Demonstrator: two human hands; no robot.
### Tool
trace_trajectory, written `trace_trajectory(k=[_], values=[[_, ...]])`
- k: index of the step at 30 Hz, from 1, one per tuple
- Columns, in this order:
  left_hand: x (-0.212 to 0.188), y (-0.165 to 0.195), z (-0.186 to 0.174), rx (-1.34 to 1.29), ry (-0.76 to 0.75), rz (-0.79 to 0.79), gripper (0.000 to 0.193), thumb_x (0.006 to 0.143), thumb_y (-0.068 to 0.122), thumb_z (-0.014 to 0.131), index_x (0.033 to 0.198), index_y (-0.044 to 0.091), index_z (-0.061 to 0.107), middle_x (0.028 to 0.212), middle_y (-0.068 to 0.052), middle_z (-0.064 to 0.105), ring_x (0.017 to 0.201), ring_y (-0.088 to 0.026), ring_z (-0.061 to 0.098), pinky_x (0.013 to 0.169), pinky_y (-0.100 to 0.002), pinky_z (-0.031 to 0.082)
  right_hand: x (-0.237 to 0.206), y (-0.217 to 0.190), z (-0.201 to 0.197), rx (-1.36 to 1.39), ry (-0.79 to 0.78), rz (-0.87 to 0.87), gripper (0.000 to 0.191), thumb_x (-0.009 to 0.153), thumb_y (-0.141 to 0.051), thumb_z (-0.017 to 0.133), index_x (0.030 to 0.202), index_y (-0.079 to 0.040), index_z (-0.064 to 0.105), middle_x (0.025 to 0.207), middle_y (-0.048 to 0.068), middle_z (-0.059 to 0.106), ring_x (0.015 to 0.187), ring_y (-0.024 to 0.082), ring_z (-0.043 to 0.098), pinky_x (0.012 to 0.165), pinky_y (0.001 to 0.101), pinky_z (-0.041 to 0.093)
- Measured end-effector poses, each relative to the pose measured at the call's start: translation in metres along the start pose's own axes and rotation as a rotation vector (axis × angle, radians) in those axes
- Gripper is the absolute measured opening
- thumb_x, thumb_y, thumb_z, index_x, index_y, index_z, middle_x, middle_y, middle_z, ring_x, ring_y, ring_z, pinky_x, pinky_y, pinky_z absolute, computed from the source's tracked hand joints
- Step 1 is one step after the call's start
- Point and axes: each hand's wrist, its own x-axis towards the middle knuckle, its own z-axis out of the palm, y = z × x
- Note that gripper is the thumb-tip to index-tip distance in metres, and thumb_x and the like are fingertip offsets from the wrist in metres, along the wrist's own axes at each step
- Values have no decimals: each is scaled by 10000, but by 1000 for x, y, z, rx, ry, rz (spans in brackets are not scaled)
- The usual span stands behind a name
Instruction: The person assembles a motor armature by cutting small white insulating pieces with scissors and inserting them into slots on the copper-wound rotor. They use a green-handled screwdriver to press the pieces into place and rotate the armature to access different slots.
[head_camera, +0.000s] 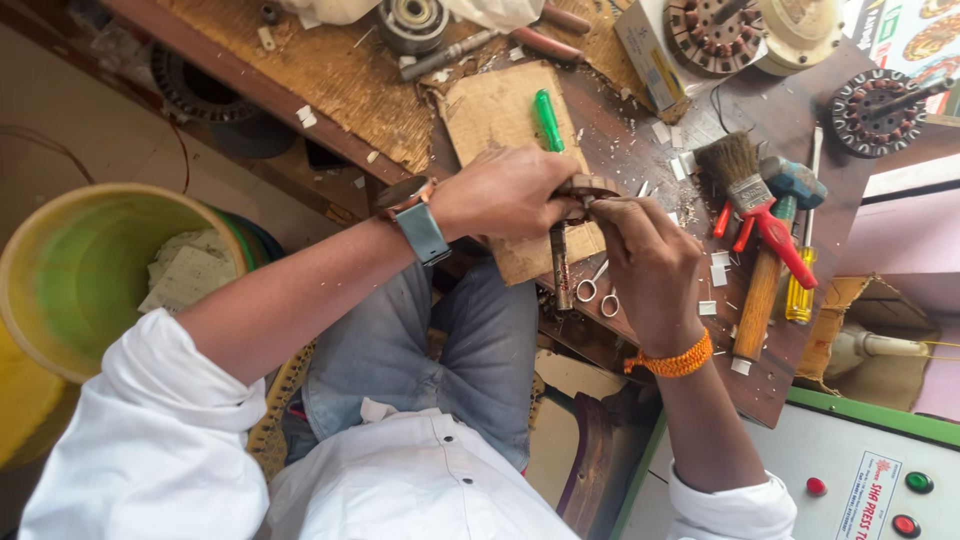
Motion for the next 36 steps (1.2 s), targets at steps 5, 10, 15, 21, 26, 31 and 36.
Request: trace_trajectory(k=[5, 10, 15, 21, 26, 31, 36], values=[[2, -6, 3, 18, -31, 65, 224, 873, 243, 687, 1010, 67, 667, 863, -230, 710, 881, -448, 684, 756, -555, 526, -8, 2, 14, -40, 138, -113, 225, 940, 101, 723, 1132, -15, 704, 1068, 126, 704, 968, 280, 708, 826, 384, 583], [-2, -7, 0, 84, -44, 94, 258, 915, 244, 699, 1083, 57, 640, 871, -221, 702, 879, -438, 687, 769, -547, 528, -8, 4, 28, -206, 282, -174, 191, 893, 48, 794, 1051, -43, 738, 1002, 74, 723, 928, 283, 593, 835, 397, 494], [-12, 1, 0, 91, 47, 276, 309, 939, 223, 660, 1223, 110, 619, 988, -105, 733, 948, -329, 711, 766, -491, 528, -14, -10, 29, -93, 524, -5, 374, 827, -156, 893, 1098, -47, 659, 1049, 143, 552, 1013, 347, 550, 964, 434, 443], [-1, -11, -15, 175, 68, 558, 357, 968, 236, 666, 1262, 60, 563, 1041, -103, 718, 994, -317, 692, 857, -472, 505, -5, 8, 25, 186, 288, -17, 467, 914, -139, 825, 1332, -47, 639, 1272, 99, 682, 1205, 312, 611, 1072, 424, 487], [0, -26, -12, 258, 5, 491, 320, 952, 199, 667, 1233, 73, 578, 1056, -79, 715, 1034, -300, 694, 919, -444, 511, -9, 19, 52, 186, 260, 12, 452, 908, -45, 796, 1340, -28, 666, 1277, 114, 711, 1193, 292, 646, 1045, 406, 544], [-4, -41, -3, 215, 16, 468, 501, 886, 302, 766, 1294, 71, 589, 1136, -112, 728, 988, -305, 697, 919, -433, 521, -14, 25, 66, 252, 294, 55, 462, 899, -45, 818, 1335, -32, 667, 1271, 117, 717, 1195, 284, 658, 1039, 391, 557], [-19, -52, 16, 41, 326, 528, 564, 916, 356, 811, 1365, 104, 583, 1208, -93, 726, 1072, -282, 712, 970, -401, 547, -19, 19, 72, 319, 311, 139, 480, 954, -106, 788, 1393, -8, 618, 1264, 129, 717, 1217, 276, 653, 1067, 393, 543]])
